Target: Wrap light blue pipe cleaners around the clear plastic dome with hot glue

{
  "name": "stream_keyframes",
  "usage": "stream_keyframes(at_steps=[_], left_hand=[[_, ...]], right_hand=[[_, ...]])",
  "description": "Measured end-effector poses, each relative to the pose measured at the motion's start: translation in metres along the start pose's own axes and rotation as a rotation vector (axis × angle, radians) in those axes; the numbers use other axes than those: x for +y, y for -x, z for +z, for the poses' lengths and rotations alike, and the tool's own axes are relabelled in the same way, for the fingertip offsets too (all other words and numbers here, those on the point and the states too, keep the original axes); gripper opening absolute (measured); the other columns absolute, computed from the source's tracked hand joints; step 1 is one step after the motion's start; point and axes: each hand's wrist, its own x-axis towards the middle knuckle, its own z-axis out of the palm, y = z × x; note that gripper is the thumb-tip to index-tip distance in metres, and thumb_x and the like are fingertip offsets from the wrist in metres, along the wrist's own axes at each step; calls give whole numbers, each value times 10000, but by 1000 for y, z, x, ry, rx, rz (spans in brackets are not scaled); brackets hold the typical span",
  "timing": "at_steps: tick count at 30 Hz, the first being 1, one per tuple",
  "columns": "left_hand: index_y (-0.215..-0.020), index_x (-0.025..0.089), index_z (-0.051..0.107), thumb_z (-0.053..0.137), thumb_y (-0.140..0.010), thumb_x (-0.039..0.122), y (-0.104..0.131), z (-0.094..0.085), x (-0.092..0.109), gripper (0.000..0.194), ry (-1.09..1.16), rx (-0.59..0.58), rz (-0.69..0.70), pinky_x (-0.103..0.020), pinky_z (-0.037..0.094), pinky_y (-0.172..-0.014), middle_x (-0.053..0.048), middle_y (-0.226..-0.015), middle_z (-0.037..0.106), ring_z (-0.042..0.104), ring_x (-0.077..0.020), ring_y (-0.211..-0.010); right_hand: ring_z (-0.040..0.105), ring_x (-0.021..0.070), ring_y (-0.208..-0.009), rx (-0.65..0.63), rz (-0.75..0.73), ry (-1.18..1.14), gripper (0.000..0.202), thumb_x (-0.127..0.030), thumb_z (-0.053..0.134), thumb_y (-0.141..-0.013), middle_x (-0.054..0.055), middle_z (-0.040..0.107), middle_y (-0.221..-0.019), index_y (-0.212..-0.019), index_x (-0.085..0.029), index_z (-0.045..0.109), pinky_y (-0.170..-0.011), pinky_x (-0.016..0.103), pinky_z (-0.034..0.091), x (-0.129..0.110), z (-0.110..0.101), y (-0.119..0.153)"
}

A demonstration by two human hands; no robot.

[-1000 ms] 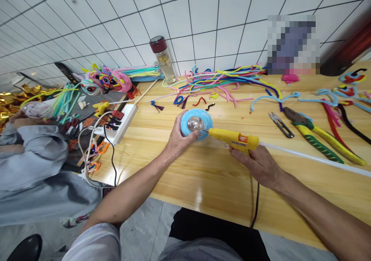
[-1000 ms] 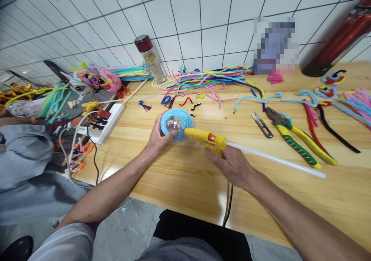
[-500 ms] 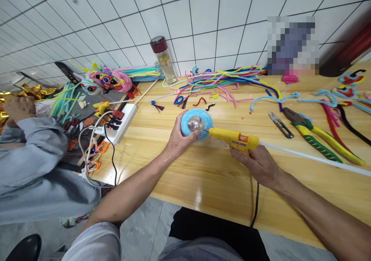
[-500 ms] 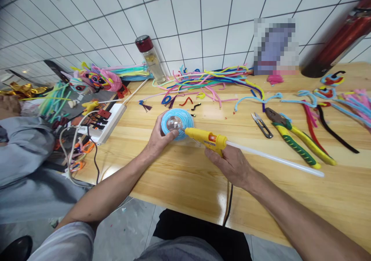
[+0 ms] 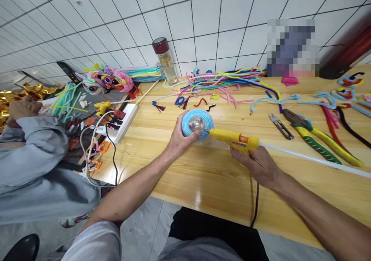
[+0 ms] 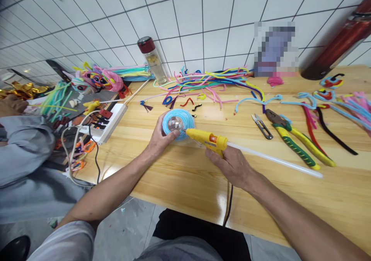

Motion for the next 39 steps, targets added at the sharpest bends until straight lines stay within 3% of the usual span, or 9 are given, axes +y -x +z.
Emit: stream_keyframes(at_steps=[9, 21, 29, 32, 36, 39], left_hand=[[-1487, 212, 483, 885, -703, 547, -1, 0, 3, 942, 19, 2, -32, -473, 506, -1150, -127, -1434, 656, 652, -313, -1275], [-1484, 216, 492, 894, -710, 514, 0, 0, 1, 921, 51, -5, -27, -468, 497, -1159, -123, -1433, 658, 649, -310, -1286], [-1469, 217, 506, 895, -698, 522, -1, 0, 3, 916, 57, 2, -21, -467, 500, -1150, -124, -1415, 663, 654, -310, -1272], [-1459, 215, 508, 903, -686, 521, -2, 2, 2, 920, 69, 3, -28, -471, 513, -1132, -123, -1392, 673, 667, -311, -1248], [-1409, 212, 544, 920, -676, 550, -2, 7, 1, 890, 153, 23, -21, -462, 531, -1101, -115, -1313, 703, 690, -305, -1189], [-1369, 212, 572, 928, -673, 560, -8, 2, 9, 856, 300, 105, 17, -440, 541, -1098, -110, -1308, 711, 691, -291, -1194]], right_hand=[[542, 186, -635, -34, 16, 16, 615, -791, 463, -995, 5, 579, -673, -792, -233, 623, -588, 299, 450, -4, -1, 0], [547, 189, -647, -8, 20, 35, 615, -787, 445, -1002, 7, 596, -694, -829, -231, 642, -585, 294, 441, 7, 6, 3], [553, 176, -631, -3, -8, -24, 609, -783, 489, -992, 1, 609, -681, -832, -223, 669, -576, 290, 465, 2, 3, 2], [625, 198, -695, 39, -54, -116, 600, -784, 512, -987, 21, 664, -747, -885, -224, 701, -632, 312, 529, -1, 2, 2], [673, 221, -760, 192, -126, -222, 530, -740, 553, -1000, 37, 692, -806, -991, -235, 716, -748, 363, 589, 3, 4, 4], [666, 232, -780, 295, -100, -143, 469, -691, 548, -1022, 38, 686, -840, -1038, -247, 697, -759, 381, 584, 9, 4, 3]])
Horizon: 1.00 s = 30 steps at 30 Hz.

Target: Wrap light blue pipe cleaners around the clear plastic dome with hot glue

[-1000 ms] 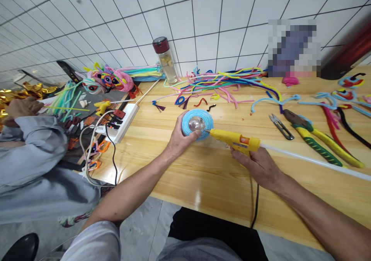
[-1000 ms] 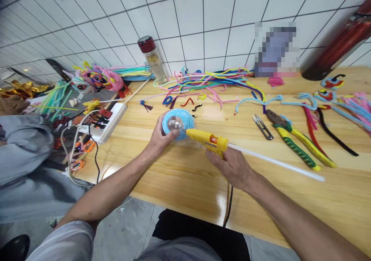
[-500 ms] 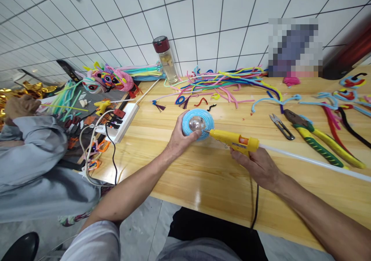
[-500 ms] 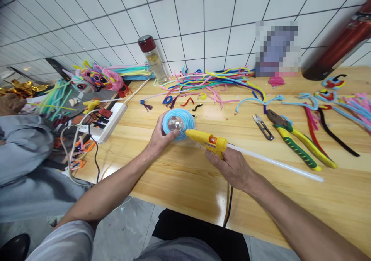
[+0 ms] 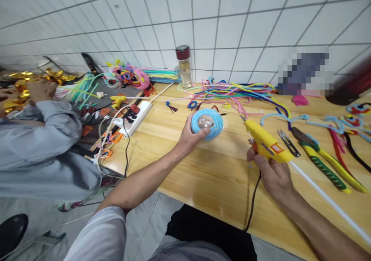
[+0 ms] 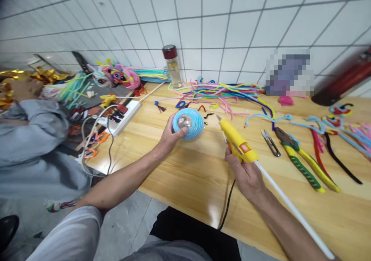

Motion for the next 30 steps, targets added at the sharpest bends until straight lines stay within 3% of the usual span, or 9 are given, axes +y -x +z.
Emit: stream_keyframes(at_steps=[3, 5, 7, 11, 15, 19, 21, 24, 30], left_hand=[[-1352, 242, 584, 907, -709, 564, -11, -14, 28, 789, 174, 162, 87, -394, 570, -1053, -88, -1312, 707, 688, -264, -1206], [-1340, 277, 584, 886, -737, 561, -14, -30, 57, 732, 296, 291, 156, -362, 600, -973, -76, -1324, 700, 697, -254, -1191], [-1319, 301, 594, 892, -725, 542, -10, -49, 88, 707, 380, 356, 250, -343, 614, -924, -71, -1349, 694, 703, -255, -1187], [-1244, 301, 641, 894, -717, 565, 14, -86, 134, 642, 397, 406, 357, -346, 624, -910, -70, -1368, 696, 713, -276, -1227], [-1240, 291, 648, 890, -723, 527, 39, -103, 147, 618, 338, 426, 342, -361, 631, -949, -68, -1358, 721, 708, -280, -1254], [-1265, 297, 639, 862, -740, 505, 51, -96, 141, 607, 267, 379, 300, -361, 628, -956, -57, -1335, 730, 715, -263, -1227], [-1277, 305, 632, 853, -750, 479, 51, -85, 135, 597, 257, 349, 272, -334, 624, -919, -45, -1310, 729, 722, -244, -1177], [-1228, 287, 638, 869, -731, 449, 44, -57, 122, 572, 279, 302, 221, -268, 599, -817, -31, -1231, 720, 715, -196, -1038], [-1307, 289, 582, 854, -740, 475, 31, 24, 86, 656, 279, 106, 9, -287, 595, -844, -50, -1266, 686, 691, -184, -1012]], right_hand=[[684, 251, -830, -69, -8, 185, 413, -620, 541, -1043, 55, 709, -934, -1171, -250, 673, -763, 394, 585, -2, 6, -9], [714, 289, -1021, -198, -92, 253, 457, -564, 492, -1067, 105, 735, -1137, -1367, -238, 607, -887, 437, 601, -11, 22, -19], [669, 315, -1245, -341, -188, 302, 498, -493, 460, -1078, 156, 694, -1348, -1484, -217, 537, -1059, 479, 561, -27, 50, -32], [657, 305, -1222, -617, -181, 556, 451, -282, 466, -1053, 192, 705, -1304, -1467, -144, 577, -1125, 459, 503, -65, 138, -63], [639, 322, -1231, -631, -199, 600, 414, -223, 502, -1039, 228, 696, -1343, -1417, -109, 627, -1119, 466, 473, -95, 227, -86], [630, 350, -1238, -600, -218, 596, 397, -217, 452, -1069, 266, 692, -1358, -1394, -74, 629, -1102, 502, 464, -108, 270, -88], [629, 344, -1242, -583, -243, 577, 390, -286, 524, -1065, 232, 701, -1368, -1400, -112, 623, -1105, 491, 466, -107, 266, -84], [638, 320, -1262, -558, -273, 544, 319, -299, 591, -1046, 191, 721, -1360, -1324, -162, 665, -1114, 467, 473, -99, 229, -68], [751, 199, -918, -454, -154, 478, 316, -109, 535, -989, 51, 818, -988, -1206, -207, 743, -874, 315, 551, -61, 78, -7]])
